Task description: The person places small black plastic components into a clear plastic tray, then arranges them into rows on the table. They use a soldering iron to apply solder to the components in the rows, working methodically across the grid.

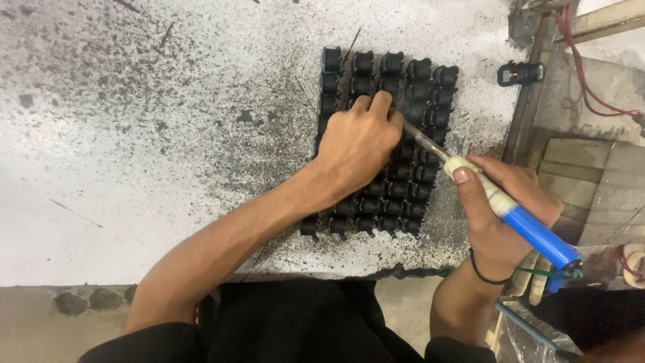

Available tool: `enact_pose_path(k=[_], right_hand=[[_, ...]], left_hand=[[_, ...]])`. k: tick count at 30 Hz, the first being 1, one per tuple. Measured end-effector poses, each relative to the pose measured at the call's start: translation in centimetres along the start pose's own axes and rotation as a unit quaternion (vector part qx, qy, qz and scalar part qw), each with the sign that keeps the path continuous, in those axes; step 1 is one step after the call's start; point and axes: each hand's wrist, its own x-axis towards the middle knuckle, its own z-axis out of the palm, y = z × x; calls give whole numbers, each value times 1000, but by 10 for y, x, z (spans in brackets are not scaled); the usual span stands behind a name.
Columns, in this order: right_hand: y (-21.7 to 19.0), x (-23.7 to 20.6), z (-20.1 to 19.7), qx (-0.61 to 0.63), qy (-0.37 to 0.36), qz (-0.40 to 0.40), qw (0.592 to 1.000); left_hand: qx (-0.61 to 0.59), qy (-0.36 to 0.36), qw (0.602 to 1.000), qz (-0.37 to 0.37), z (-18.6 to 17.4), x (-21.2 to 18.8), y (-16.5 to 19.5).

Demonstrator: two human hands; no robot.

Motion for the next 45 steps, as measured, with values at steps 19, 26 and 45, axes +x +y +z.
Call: enact_pose_path(k=[19,26,45], right_hand=[[8,-6,-2,59,14,33,998],[23,-13,8,354,92,133,921],[23,8,10,215,28,121,969]], left_hand=[[-84,26,996,-8,-9,-1,1],[-79,87,991,62,-112,17,14],[-16,11,1000,3,3,25,-34]])
